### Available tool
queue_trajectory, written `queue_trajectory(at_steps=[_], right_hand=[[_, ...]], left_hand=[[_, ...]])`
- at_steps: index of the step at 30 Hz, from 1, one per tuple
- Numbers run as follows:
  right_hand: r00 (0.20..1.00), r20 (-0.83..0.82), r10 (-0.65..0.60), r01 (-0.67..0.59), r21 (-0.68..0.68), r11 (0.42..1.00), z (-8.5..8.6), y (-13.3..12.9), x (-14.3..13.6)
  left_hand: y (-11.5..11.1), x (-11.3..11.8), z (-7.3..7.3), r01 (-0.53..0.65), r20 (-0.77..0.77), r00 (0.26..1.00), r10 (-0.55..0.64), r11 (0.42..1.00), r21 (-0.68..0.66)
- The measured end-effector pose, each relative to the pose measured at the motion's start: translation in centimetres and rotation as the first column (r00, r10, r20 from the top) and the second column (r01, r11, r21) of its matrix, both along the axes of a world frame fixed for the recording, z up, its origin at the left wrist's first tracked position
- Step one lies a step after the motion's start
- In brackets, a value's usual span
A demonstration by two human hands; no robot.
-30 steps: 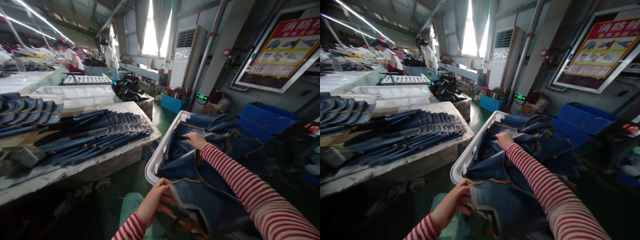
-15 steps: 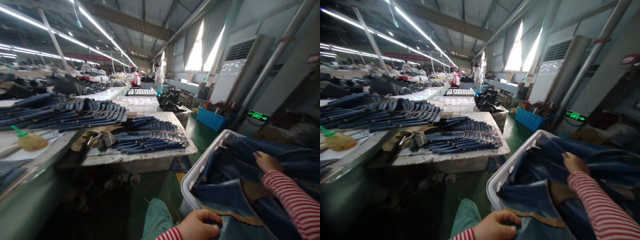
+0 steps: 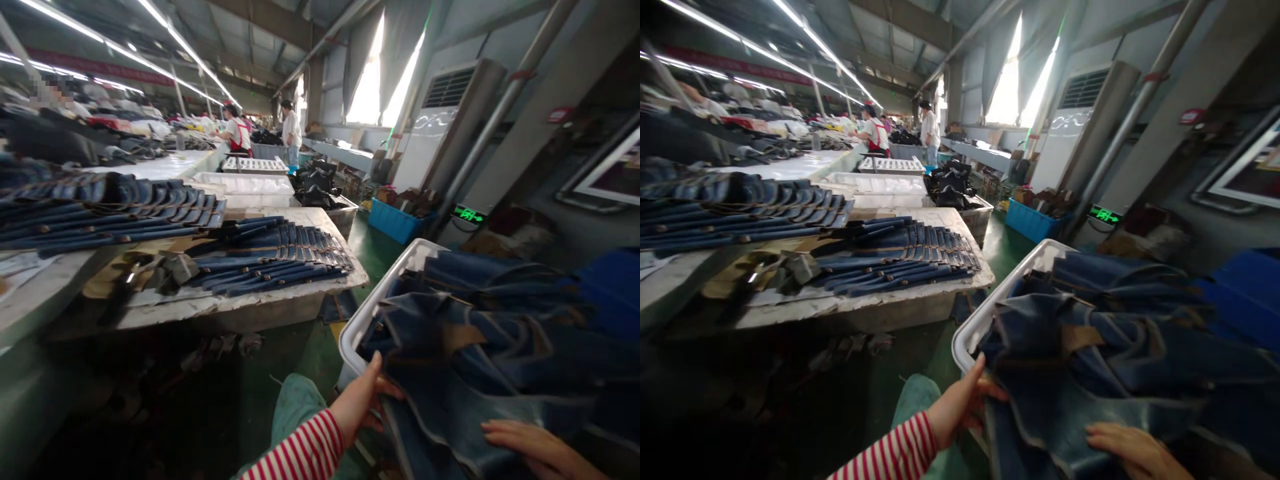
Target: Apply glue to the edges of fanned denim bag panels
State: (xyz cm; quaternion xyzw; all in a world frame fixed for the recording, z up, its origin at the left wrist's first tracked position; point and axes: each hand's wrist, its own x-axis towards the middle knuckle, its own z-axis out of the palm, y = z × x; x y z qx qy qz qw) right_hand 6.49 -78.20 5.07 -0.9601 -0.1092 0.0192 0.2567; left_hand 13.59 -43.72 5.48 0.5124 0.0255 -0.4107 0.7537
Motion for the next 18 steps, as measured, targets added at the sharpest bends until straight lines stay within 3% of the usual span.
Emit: queue_trajectory(at_steps=[4,7,9,12,14,16,18], right_hand=[[0.99,-0.141,-0.022,0.039,0.117,0.992,4.2,1.8,-2.9],[0.979,-0.202,0.01,0.031,0.2,0.979,6.1,3.3,-3.4],[0.952,-0.293,0.083,-0.018,0.216,0.976,6.5,4.4,-3.2],[0.85,-0.493,0.186,-0.083,0.222,0.971,7.5,5.3,-1.8],[0.786,-0.584,0.203,-0.06,0.255,0.965,8.8,5.1,0.0],[0.83,-0.554,0.065,0.093,0.253,0.963,10.3,4.3,2.3],[0.889,-0.418,-0.189,0.304,0.227,0.925,11.4,3.0,4.9]], left_hand=[[0.2,0.7,0.4,0.137,0.03,0.99,-0.141,0.982,0.127],[-0.5,1.2,0.8,0.195,0.046,0.977,-0.208,0.961,0.197],[-1.2,1.3,0.8,0.203,0.028,0.977,-0.212,0.96,0.192],[-2.0,1.0,0.6,0.179,-0.009,0.984,-0.18,0.972,0.154],[-2.1,0.3,0.7,0.113,-0.014,0.994,-0.112,0.989,0.101],[-1.5,-0.6,1.2,0.006,0.0,1.0,-0.006,0.998,0.066],[-0.2,-1.7,2.1,-0.056,0.006,0.998,0.055,0.996,0.07]])
